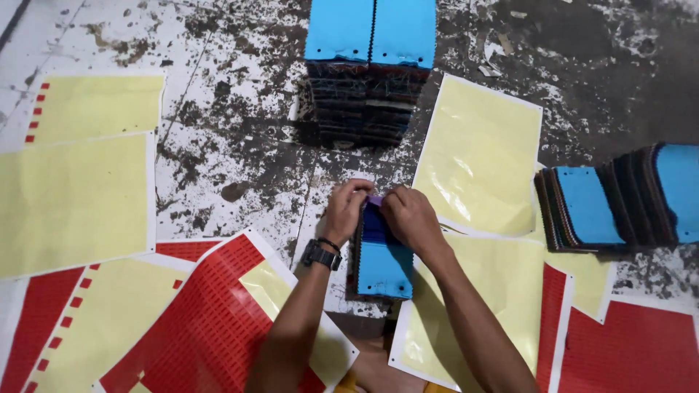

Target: Applying adhesive labels to material swatches and assembling them into a sample book with a cover

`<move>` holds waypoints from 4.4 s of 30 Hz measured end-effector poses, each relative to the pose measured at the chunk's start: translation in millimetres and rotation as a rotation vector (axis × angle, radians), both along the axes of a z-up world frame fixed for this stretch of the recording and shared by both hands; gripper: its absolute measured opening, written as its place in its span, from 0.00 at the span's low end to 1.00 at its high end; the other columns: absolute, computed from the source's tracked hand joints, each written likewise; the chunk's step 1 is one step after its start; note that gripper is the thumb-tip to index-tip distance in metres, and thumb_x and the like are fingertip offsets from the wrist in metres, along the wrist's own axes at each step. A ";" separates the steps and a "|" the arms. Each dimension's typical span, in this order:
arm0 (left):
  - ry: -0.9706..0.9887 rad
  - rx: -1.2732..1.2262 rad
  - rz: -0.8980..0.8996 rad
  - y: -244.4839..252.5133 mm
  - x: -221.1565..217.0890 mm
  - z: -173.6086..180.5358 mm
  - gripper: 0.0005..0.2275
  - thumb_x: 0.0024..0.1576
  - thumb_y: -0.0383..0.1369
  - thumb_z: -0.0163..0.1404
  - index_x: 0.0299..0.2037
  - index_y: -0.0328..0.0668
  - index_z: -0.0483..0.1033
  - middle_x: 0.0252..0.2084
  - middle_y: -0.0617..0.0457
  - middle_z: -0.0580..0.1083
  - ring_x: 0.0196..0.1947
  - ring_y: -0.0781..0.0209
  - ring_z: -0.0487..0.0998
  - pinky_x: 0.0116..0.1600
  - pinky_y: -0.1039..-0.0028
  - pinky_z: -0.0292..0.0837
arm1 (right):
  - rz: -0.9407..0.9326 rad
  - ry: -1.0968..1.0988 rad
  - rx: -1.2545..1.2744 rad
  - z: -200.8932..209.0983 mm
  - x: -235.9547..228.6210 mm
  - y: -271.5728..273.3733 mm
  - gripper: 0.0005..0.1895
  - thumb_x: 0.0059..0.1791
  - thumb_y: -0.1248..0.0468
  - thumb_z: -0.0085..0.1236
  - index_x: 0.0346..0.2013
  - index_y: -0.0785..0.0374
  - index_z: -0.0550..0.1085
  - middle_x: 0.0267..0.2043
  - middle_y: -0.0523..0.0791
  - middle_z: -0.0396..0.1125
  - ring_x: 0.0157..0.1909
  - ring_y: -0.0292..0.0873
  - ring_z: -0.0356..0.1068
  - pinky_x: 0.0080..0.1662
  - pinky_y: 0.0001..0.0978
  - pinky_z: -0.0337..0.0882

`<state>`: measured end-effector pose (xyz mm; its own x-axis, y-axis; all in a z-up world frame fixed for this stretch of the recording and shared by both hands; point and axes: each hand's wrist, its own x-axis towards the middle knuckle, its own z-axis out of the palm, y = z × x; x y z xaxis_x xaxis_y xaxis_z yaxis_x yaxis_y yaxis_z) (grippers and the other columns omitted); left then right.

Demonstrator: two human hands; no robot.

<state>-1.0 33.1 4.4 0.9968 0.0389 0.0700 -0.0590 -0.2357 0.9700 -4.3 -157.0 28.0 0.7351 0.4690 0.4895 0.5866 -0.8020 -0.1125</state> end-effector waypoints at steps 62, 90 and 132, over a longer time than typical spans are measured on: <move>-0.358 0.682 -0.943 -260.2 -234.3 86.2 0.23 0.51 0.35 0.56 0.60 0.50 0.76 0.66 0.52 0.69 0.72 0.40 0.59 0.73 0.44 0.47 | -1.166 0.421 1.094 55.0 -351.8 -185.2 0.14 0.51 0.70 0.55 0.51 0.71 0.75 0.35 0.45 0.72 0.34 0.35 0.69 0.39 0.22 0.74; 0.142 0.080 -0.736 -228.1 -240.9 73.4 0.14 0.49 0.21 0.54 0.45 0.44 0.76 0.46 0.55 0.72 0.36 0.65 0.71 0.39 0.78 0.72 | -1.255 0.500 1.475 47.5 -331.1 -136.7 0.05 0.44 0.67 0.66 0.33 0.65 0.80 0.42 0.42 0.70 0.40 0.36 0.68 0.43 0.25 0.71; 0.343 -0.169 -0.590 -238.7 -229.8 72.1 0.23 0.51 0.19 0.55 0.60 0.34 0.73 0.55 0.42 0.76 0.42 0.60 0.78 0.45 0.77 0.74 | -1.251 0.292 0.892 22.0 -319.0 -141.2 0.06 0.43 0.59 0.72 0.33 0.50 0.82 0.25 0.40 0.71 0.28 0.43 0.75 0.32 0.31 0.74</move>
<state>-230.9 -205.6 76.5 0.8196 -0.5326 -0.2112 0.1850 -0.1029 0.9773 -323.4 -298.2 50.1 0.5367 -0.8427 0.0425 -0.5030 -0.3600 -0.7858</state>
